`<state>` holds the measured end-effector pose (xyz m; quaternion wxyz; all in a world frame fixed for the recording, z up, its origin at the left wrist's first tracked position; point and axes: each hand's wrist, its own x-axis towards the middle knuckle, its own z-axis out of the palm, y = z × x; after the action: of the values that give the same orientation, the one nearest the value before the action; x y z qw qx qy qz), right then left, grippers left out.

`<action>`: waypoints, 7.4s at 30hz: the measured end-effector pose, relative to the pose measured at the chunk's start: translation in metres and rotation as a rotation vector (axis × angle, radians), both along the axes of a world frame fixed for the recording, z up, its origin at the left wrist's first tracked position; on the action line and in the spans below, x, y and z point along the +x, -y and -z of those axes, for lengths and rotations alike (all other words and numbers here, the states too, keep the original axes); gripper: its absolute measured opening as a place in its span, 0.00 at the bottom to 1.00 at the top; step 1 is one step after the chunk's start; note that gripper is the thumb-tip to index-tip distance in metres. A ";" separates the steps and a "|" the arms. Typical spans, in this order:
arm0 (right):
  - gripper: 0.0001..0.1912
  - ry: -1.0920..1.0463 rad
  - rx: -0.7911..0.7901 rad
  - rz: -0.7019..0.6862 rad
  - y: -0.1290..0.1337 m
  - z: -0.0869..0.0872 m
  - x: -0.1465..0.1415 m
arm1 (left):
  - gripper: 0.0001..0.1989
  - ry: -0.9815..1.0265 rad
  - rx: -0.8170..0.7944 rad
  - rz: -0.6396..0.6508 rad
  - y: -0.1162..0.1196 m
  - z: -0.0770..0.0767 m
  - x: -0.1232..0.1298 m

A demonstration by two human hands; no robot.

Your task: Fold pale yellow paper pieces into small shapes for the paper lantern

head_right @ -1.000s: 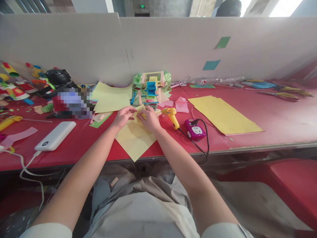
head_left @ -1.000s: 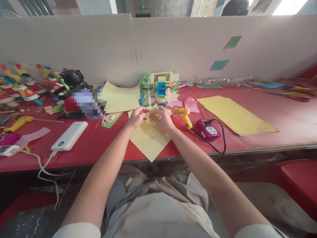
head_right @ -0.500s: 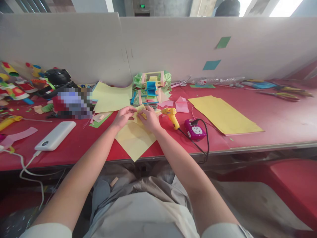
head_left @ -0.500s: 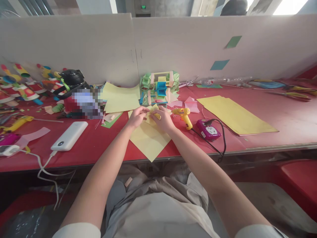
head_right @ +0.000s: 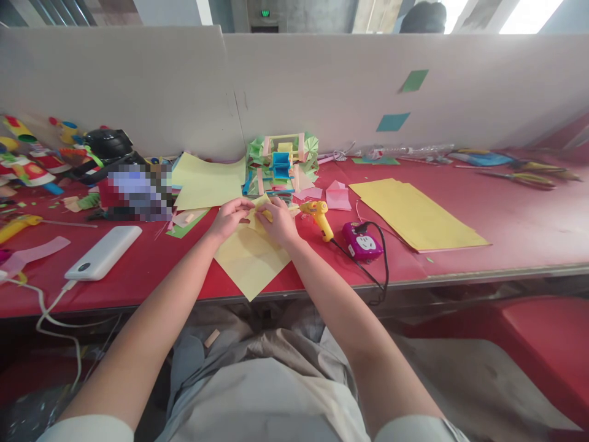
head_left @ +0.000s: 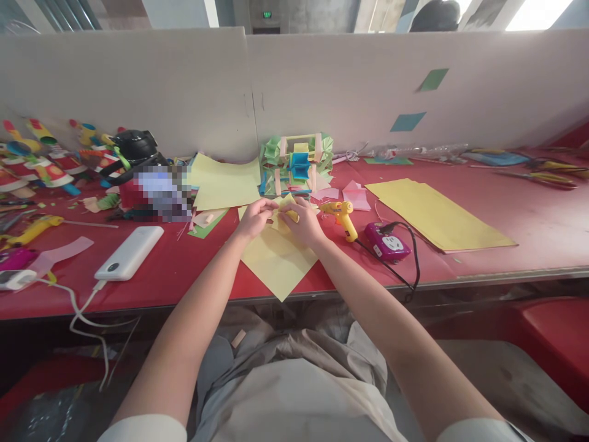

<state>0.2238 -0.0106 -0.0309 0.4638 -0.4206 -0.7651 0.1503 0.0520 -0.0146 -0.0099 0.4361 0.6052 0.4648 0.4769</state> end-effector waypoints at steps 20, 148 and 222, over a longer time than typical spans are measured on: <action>0.05 0.001 0.020 0.004 -0.001 0.000 0.000 | 0.10 0.004 0.006 0.012 0.000 0.001 0.000; 0.20 -0.394 -0.306 -0.106 -0.004 0.002 -0.003 | 0.13 0.200 0.019 -0.221 -0.007 -0.001 -0.010; 0.23 -0.642 -0.512 -0.099 -0.004 -0.005 -0.002 | 0.23 0.190 -0.108 -0.177 -0.001 -0.002 -0.003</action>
<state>0.2219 -0.0068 -0.0255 0.5516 -0.4169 -0.5387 0.4814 0.0486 -0.0136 -0.0079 0.4663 0.4896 0.4980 0.5430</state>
